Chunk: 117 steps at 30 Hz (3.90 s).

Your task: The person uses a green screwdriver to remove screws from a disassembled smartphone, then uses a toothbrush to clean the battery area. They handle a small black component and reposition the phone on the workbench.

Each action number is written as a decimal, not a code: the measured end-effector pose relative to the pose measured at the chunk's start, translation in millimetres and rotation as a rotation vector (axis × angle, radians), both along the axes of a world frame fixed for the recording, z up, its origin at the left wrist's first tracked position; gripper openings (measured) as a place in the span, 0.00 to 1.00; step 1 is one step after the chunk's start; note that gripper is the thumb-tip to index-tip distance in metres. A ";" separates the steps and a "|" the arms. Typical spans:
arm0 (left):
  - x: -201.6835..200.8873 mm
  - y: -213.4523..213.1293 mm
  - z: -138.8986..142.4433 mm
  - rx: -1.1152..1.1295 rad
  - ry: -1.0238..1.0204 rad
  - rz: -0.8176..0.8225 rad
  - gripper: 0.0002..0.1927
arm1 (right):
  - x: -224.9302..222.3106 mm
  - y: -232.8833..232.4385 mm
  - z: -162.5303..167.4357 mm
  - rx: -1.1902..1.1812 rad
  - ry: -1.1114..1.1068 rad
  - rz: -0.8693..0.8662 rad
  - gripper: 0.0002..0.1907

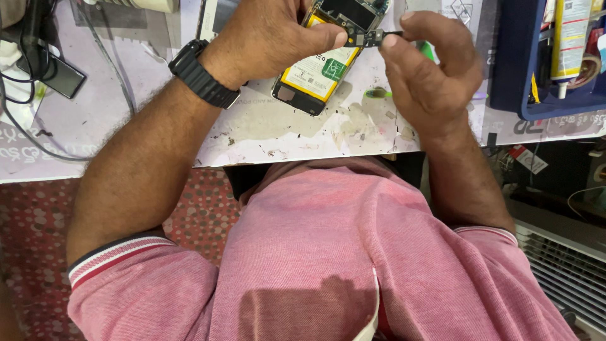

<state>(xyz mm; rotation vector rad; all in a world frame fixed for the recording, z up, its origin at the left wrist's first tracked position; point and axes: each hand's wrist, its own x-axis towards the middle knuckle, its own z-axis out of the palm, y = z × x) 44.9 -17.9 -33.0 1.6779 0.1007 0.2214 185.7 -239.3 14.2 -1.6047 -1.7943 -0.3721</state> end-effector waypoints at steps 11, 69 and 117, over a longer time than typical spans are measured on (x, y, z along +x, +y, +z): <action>2.0 1.6 -7.1 -0.072 -0.019 -0.056 0.10 | 7.6 1.3 7.1 0.005 0.185 -0.125 0.10; -0.5 -0.1 0.2 0.074 -0.291 0.057 0.11 | -12.3 41.8 31.4 -0.148 0.379 -0.053 0.13; -2.8 1.6 12.4 0.159 -0.194 0.031 0.08 | 8.9 46.5 21.2 -0.261 0.666 0.024 0.10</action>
